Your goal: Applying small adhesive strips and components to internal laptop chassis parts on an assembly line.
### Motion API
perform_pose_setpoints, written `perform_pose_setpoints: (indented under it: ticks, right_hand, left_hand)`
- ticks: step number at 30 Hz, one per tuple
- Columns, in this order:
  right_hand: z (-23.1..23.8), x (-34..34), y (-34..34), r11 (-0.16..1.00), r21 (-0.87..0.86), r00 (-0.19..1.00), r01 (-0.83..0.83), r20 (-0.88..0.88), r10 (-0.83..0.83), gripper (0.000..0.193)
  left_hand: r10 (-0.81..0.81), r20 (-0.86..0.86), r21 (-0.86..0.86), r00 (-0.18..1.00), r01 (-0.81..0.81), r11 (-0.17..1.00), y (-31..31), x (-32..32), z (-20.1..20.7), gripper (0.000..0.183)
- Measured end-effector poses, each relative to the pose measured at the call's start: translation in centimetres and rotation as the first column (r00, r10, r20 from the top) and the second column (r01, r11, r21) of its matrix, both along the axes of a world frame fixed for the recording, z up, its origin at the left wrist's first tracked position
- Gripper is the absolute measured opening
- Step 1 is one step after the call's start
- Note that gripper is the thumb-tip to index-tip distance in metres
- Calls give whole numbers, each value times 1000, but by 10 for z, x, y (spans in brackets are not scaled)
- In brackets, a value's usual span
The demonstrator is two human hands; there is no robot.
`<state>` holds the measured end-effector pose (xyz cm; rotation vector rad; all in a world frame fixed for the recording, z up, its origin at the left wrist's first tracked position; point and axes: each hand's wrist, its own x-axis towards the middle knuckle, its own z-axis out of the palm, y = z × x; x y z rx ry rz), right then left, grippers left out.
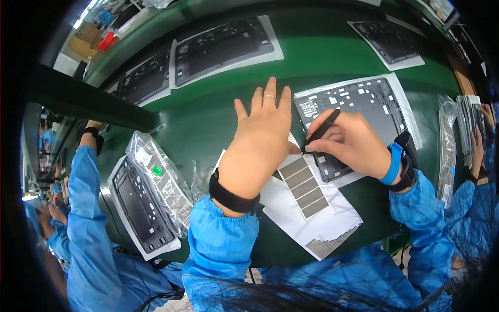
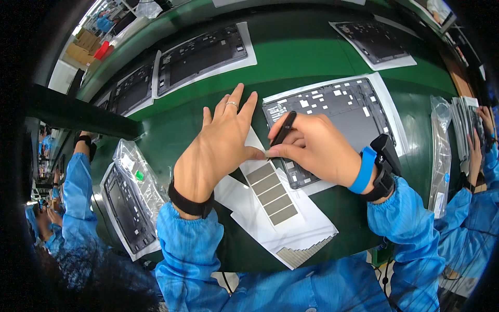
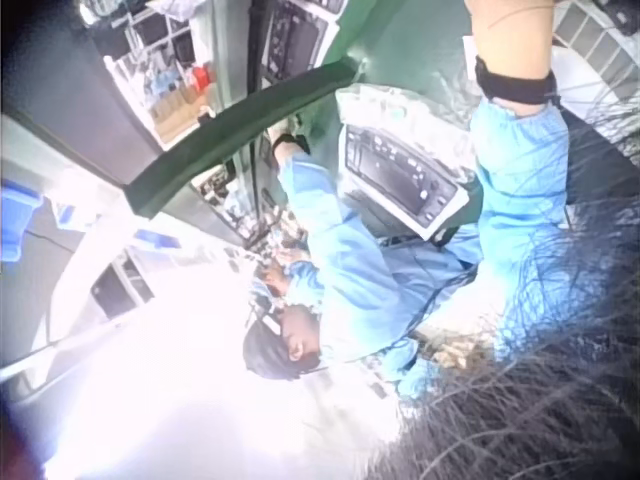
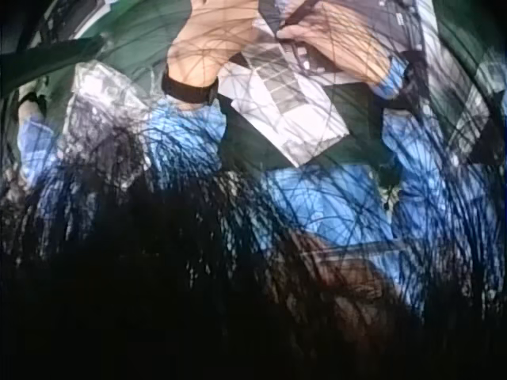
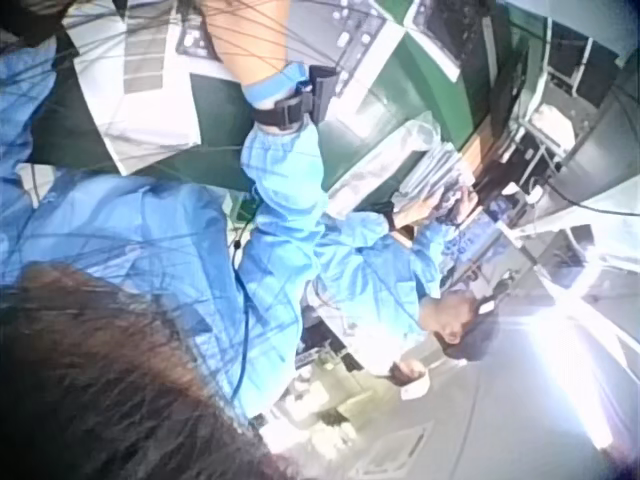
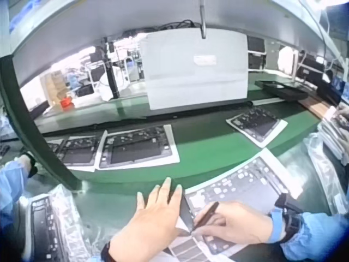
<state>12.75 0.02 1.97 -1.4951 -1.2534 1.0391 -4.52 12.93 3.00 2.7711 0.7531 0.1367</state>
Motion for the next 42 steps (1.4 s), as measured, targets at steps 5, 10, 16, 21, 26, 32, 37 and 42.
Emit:
perform_pose_setpoints:
  ticks: [5, 10, 16, 21, 26, 32, 37, 42]
  right_hand:
    - [-2, 7, 21, 983, 2, 970, -182, 163, 179, 23]
    - [11, 14, 30, 956, -96, 934, -279, 205, 293, 23]
    - [6, 15, 39, 941, -71, 899, -330, 282, 336, 23]
    - [11, 14, 40, 937, -59, 898, -344, 272, 346, 21]
    - [13, 10, 42, 926, -45, 881, -376, 292, 372, 16]
    - [10, 13, 33, 943, -141, 933, -302, 159, 323, 14]
    - [10, 21, 14, 992, -49, 981, -119, -159, 109, 16]
    - [14, 46, -18, 987, 47, 975, 155, -168, -145, 16]
  left_hand:
    - [88, -43, -41, 995, -89, 995, 9, 0, -8, 111]
    - [114, -128, -143, 985, -132, 981, 16, 11, -3, 120]
    - [122, -107, -89, 987, -132, 987, 19, 8, -7, 119]
    - [108, 16, -69, 994, -107, 992, 12, 11, -8, 104]
    - [97, 18, -103, 995, -94, 990, 14, 7, -8, 106]
    - [109, -79, -99, 991, -117, 988, 18, 11, -5, 118]
    - [91, -97, -127, 991, -103, 987, 21, 12, 0, 119]
    - [9, -113, -104, 994, -20, 994, 23, 6, 5, 114]
